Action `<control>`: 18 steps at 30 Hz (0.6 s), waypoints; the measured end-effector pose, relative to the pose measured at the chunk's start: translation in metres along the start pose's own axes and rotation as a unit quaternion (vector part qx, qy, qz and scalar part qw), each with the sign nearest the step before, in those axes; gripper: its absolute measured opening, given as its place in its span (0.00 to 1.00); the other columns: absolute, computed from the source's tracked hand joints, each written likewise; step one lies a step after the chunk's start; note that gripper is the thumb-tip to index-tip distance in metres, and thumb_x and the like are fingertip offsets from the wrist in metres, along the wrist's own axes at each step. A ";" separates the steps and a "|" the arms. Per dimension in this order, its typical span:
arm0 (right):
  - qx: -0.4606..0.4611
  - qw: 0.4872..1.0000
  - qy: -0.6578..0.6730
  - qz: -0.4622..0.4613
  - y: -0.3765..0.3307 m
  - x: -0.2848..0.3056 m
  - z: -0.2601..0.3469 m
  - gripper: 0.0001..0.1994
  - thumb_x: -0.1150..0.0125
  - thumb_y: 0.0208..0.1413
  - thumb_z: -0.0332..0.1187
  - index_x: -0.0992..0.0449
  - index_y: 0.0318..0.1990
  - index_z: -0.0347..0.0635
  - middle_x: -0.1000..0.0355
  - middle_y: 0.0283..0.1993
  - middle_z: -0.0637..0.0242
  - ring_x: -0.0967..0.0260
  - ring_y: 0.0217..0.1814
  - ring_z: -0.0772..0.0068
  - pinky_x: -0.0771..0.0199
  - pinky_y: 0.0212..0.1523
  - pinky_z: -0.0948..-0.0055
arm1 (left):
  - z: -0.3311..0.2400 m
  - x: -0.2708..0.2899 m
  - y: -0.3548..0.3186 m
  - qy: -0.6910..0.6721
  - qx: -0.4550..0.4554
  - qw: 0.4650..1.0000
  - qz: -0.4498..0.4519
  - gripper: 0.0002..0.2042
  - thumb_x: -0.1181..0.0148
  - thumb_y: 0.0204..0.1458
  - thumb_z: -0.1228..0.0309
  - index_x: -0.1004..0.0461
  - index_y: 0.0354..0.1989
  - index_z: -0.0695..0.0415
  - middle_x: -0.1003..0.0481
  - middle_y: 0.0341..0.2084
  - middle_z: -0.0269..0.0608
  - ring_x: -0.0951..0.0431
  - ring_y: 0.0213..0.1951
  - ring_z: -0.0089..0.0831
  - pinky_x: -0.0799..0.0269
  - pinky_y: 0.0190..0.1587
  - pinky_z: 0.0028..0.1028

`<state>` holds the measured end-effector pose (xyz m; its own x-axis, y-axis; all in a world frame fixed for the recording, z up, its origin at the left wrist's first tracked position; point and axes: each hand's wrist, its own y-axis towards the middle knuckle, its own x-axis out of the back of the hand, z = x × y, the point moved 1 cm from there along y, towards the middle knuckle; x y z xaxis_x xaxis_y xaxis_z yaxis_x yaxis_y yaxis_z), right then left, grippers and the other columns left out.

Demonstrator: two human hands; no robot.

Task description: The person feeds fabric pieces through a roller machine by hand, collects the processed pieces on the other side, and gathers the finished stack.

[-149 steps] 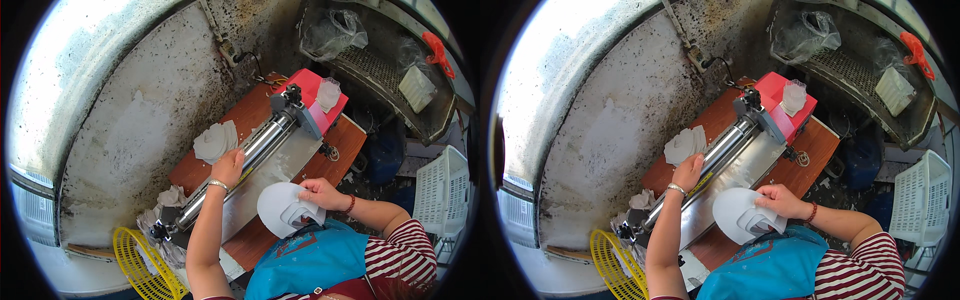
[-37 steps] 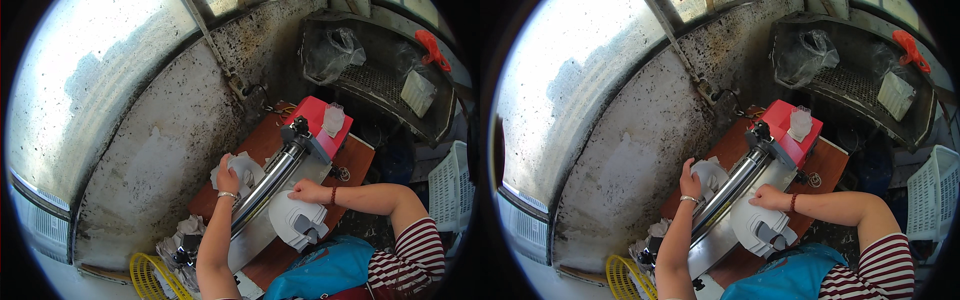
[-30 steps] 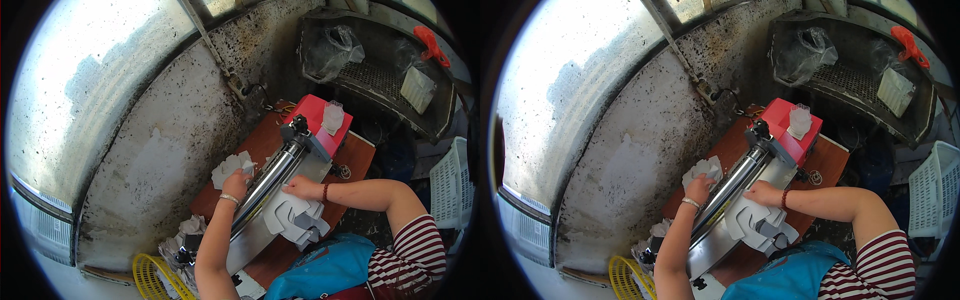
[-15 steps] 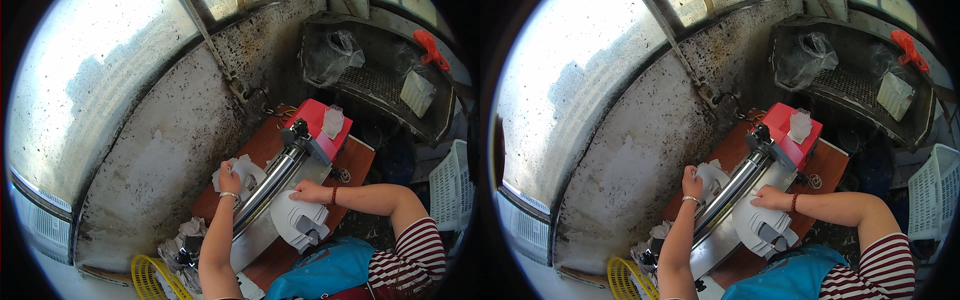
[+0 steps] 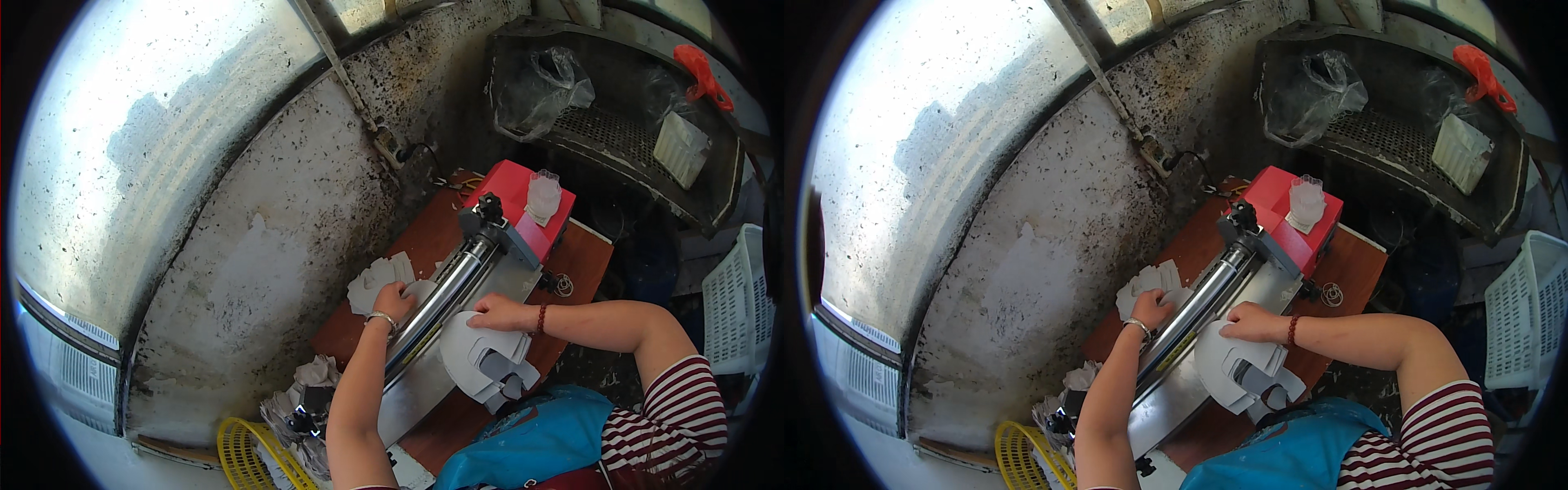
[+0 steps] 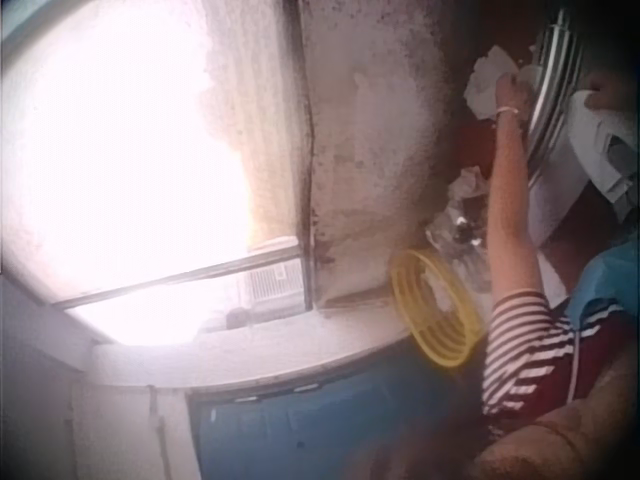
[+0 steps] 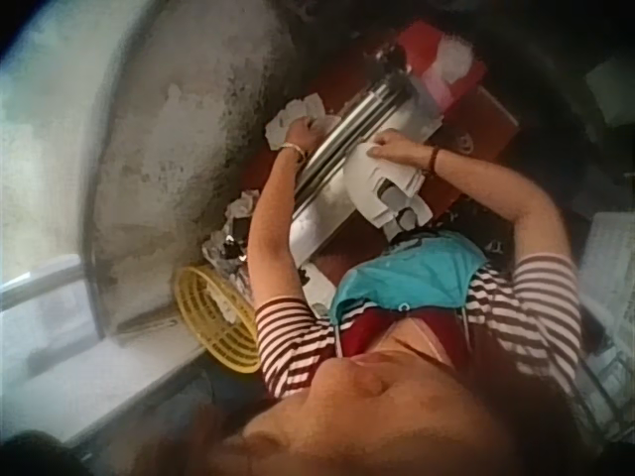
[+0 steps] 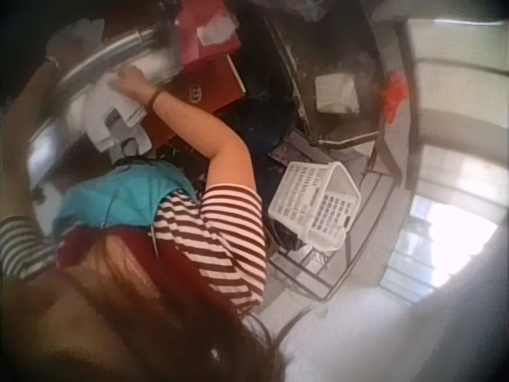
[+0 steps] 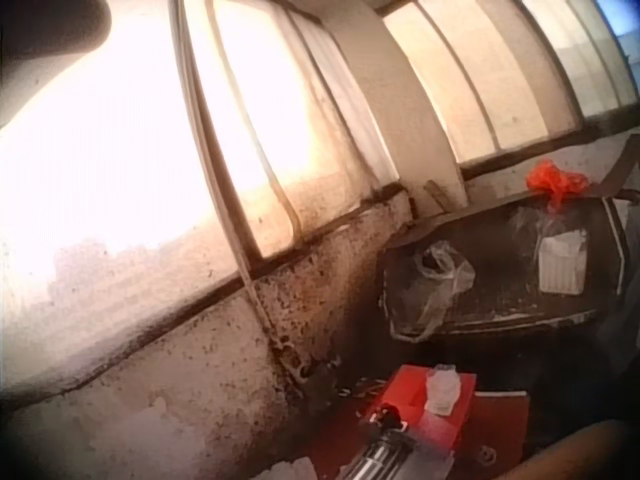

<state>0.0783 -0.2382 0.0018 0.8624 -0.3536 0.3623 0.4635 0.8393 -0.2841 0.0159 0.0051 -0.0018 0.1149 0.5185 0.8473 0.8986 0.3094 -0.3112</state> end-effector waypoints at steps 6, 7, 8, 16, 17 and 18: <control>-0.042 0.999 0.026 0.017 -0.004 0.003 -0.012 0.19 0.45 0.48 0.43 0.25 0.28 0.31 0.29 0.25 0.53 0.29 0.30 0.63 0.32 0.36 0.68 | -0.009 0.017 -0.014 -0.119 -0.007 0.944 -0.309 0.15 0.50 0.42 0.77 0.27 0.40 0.52 0.27 0.30 0.53 0.27 0.34 0.48 0.31 0.37 0.39; -0.048 0.999 -0.003 0.007 0.000 0.003 -0.012 0.19 0.45 0.48 0.43 0.25 0.28 0.31 0.28 0.26 0.52 0.29 0.31 0.62 0.32 0.36 0.67 | -0.012 0.018 -0.015 -0.046 -0.071 0.938 -0.336 0.15 0.51 0.43 0.78 0.26 0.40 0.51 0.27 0.30 0.52 0.27 0.35 0.48 0.31 0.39 0.38; -0.054 0.998 -0.032 -0.002 0.005 0.003 -0.011 0.18 0.45 0.48 0.43 0.25 0.29 0.31 0.28 0.27 0.51 0.29 0.31 0.61 0.32 0.37 0.67 | -0.015 0.019 -0.017 0.028 -0.133 0.922 -0.361 0.15 0.51 0.43 0.78 0.26 0.40 0.51 0.28 0.31 0.51 0.27 0.36 0.48 0.31 0.40 0.37; -0.011 1.000 -0.014 -0.021 0.019 -0.004 -0.001 0.18 0.43 0.47 0.44 0.25 0.27 0.33 0.28 0.26 0.53 0.29 0.30 0.64 0.32 0.35 0.67 | 0.009 -0.011 0.005 0.028 -0.091 0.995 0.025 0.13 0.50 0.41 0.73 0.23 0.36 0.56 0.27 0.32 0.54 0.27 0.36 0.45 0.32 0.40 0.35; -0.033 0.999 0.007 0.003 0.014 -0.002 0.000 0.18 0.43 0.47 0.44 0.25 0.26 0.33 0.29 0.25 0.54 0.30 0.30 0.65 0.32 0.35 0.68 | 0.006 -0.010 0.006 0.021 -0.064 0.997 0.028 0.13 0.49 0.41 0.72 0.24 0.36 0.56 0.27 0.31 0.55 0.27 0.36 0.44 0.32 0.40 0.34; -0.033 0.999 0.006 0.002 0.009 -0.001 0.001 0.18 0.43 0.47 0.44 0.25 0.26 0.33 0.29 0.25 0.54 0.30 0.30 0.65 0.32 0.35 0.68 | 0.007 -0.009 0.005 0.021 -0.065 0.997 0.027 0.13 0.49 0.41 0.72 0.24 0.36 0.56 0.27 0.31 0.55 0.27 0.36 0.44 0.32 0.40 0.34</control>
<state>0.0817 -0.2296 -0.0003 0.8663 -0.3555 0.3508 0.4722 0.8118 -0.3436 0.0170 0.0076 -0.0138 0.1797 0.4976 0.8486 0.9376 0.1742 -0.3008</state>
